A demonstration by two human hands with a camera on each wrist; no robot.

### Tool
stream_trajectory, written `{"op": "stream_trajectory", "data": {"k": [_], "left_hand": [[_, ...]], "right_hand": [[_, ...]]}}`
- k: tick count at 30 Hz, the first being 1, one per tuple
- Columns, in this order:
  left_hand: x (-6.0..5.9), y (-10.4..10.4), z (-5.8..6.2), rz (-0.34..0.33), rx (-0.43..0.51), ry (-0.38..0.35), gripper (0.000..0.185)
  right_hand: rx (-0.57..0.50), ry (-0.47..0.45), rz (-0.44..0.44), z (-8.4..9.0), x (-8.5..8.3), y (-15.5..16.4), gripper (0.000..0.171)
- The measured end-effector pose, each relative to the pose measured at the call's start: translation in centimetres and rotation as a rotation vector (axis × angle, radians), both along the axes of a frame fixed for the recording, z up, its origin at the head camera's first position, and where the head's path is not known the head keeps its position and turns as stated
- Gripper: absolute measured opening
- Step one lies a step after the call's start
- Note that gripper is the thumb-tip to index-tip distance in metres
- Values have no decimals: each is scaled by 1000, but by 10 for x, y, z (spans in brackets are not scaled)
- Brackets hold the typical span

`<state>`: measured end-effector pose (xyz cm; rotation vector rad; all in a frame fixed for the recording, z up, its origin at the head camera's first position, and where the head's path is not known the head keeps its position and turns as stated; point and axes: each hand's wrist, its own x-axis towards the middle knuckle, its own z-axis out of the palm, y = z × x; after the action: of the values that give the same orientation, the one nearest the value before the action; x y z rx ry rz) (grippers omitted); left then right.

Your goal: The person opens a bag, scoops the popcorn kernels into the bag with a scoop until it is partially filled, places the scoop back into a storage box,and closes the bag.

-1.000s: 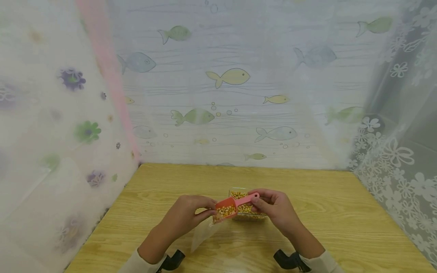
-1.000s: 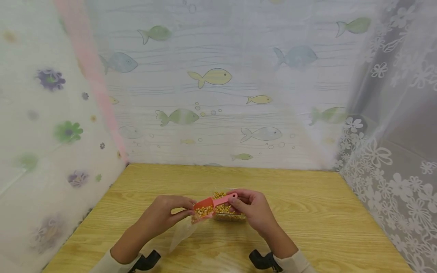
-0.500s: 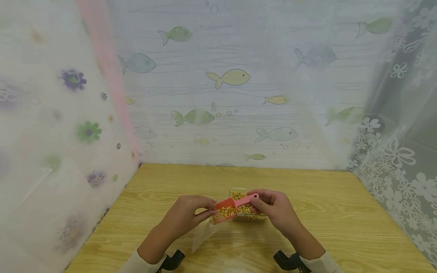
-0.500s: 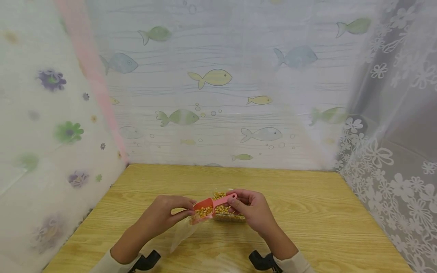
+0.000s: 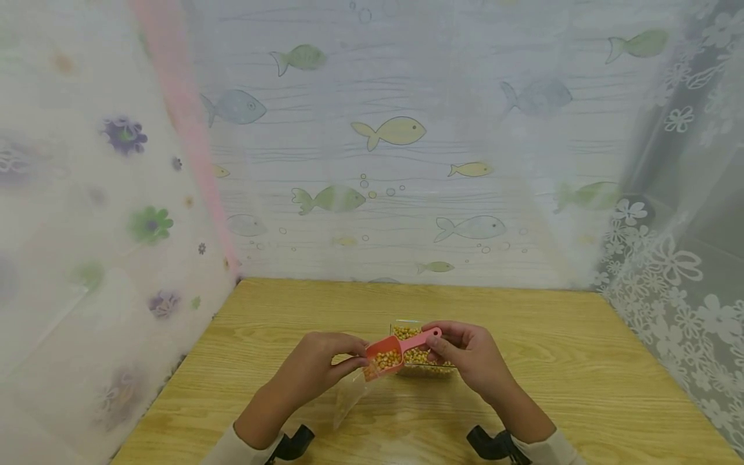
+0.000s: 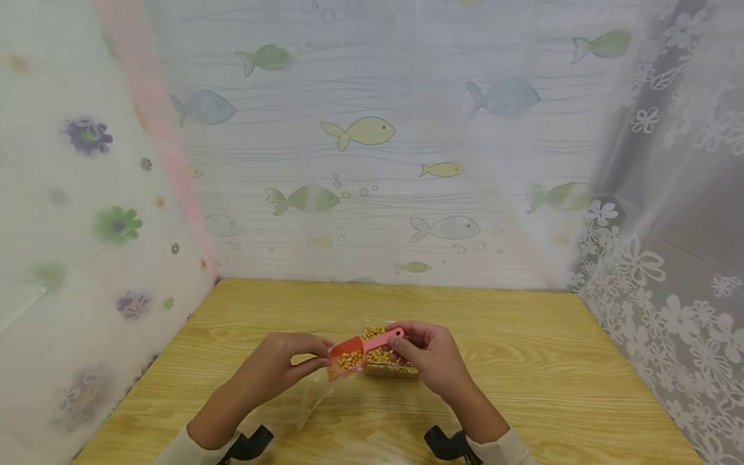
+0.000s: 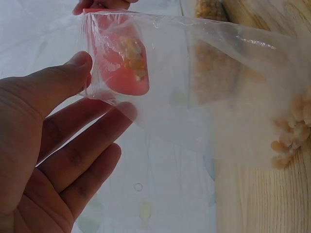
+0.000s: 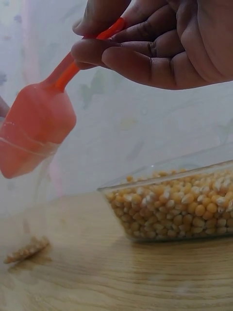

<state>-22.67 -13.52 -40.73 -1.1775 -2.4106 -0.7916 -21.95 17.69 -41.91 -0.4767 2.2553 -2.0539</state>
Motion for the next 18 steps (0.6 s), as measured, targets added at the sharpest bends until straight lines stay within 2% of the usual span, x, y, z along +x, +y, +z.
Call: {"op": "stream_trajectory", "data": {"k": [7, 18], "left_hand": [[0, 0, 0, 4, -10, -14, 11], [-1, -2, 0, -1, -9, -6, 16]], "right_hand": [[59, 42, -18, 4, 3, -2, 37], [86, 104, -21, 5, 4, -1, 35]]}}
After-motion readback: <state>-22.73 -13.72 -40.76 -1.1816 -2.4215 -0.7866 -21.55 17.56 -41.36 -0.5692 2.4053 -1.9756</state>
